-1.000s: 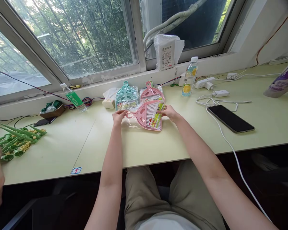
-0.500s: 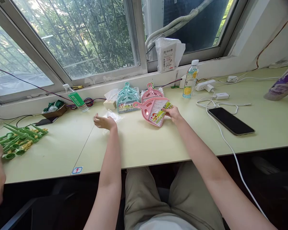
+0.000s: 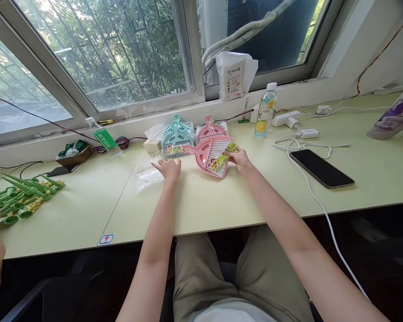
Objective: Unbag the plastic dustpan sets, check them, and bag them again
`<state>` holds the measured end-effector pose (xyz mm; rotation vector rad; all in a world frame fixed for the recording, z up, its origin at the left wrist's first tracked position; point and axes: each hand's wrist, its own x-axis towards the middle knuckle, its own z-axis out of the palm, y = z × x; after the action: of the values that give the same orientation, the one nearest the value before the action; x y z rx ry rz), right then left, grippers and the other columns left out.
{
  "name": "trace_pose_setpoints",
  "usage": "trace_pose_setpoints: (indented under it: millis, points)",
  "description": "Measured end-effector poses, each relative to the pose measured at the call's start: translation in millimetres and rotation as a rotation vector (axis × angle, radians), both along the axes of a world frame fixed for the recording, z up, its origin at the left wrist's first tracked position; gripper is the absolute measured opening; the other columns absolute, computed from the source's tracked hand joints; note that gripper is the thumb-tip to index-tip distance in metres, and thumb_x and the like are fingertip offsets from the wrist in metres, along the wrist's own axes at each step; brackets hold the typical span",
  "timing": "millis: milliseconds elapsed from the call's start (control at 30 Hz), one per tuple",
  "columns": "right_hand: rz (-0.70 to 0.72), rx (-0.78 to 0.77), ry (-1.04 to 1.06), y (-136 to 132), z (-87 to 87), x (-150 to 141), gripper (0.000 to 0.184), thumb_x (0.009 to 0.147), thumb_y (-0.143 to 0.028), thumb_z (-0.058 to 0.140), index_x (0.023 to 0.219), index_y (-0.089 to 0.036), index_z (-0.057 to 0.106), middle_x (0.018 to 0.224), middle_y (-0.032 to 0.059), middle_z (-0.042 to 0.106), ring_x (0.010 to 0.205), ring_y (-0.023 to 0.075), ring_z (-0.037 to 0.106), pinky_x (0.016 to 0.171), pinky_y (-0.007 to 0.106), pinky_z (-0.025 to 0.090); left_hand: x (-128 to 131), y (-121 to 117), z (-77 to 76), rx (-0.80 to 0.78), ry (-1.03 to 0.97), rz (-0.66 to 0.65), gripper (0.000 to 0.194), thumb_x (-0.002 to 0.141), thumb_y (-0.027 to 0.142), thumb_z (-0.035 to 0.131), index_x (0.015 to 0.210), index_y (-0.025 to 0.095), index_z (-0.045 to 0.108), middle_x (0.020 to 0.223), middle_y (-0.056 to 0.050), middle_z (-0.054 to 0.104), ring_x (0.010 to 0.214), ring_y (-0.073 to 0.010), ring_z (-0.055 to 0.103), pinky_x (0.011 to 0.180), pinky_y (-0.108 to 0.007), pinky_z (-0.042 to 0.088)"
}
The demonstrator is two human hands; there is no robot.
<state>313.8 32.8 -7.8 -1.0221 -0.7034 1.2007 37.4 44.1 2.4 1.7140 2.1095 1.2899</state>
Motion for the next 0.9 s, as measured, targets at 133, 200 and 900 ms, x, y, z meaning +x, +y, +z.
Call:
trace_pose_setpoints:
  millis: [133,200,900]
  points:
    - [-0.032,-0.004,0.022,-0.9,1.1,-4.7,0.028,0.069,-0.002,0.077,0.085,-0.018,0.060,0.087,0.0011,0.072,0.077,0.0156,0.070,0.082,0.034,0.062,16.2,-3.7,13.8,0.124,-0.247,-0.210,0.022,0.084,0.039,0.063,0.072,0.021,0.061,0.122,-0.014,0.058,0.136,-0.0342,0.036,0.113,-0.050,0.029]
    - [-0.042,-0.008,0.042,-1.7,0.9,-7.9,0.029,0.070,-0.003,0.077,0.085,-0.018,0.058,0.088,0.0010,0.072,0.079,0.0159,0.071,0.083,0.034,0.061,29.4,-5.8,16.3,0.053,-0.477,-0.421,0.028,0.089,0.045,0.056,0.079,0.021,0.065,0.110,-0.012,0.064,0.122,-0.0305,0.052,0.103,-0.043,0.042]
    - [-0.724,-0.107,0.087,-6.1,10.5,59.6,0.064,0.099,-0.060,0.009,0.126,-0.018,0.048,0.117,0.0140,0.068,0.082,0.0125,0.071,0.063,0.020,0.056,54.2,-9.7,-4.1,-0.330,-0.823,-0.622,0.034,0.078,0.021,0.063,0.112,0.019,0.061,0.092,-0.006,0.068,0.070,-0.0157,0.064,0.064,-0.028,0.051]
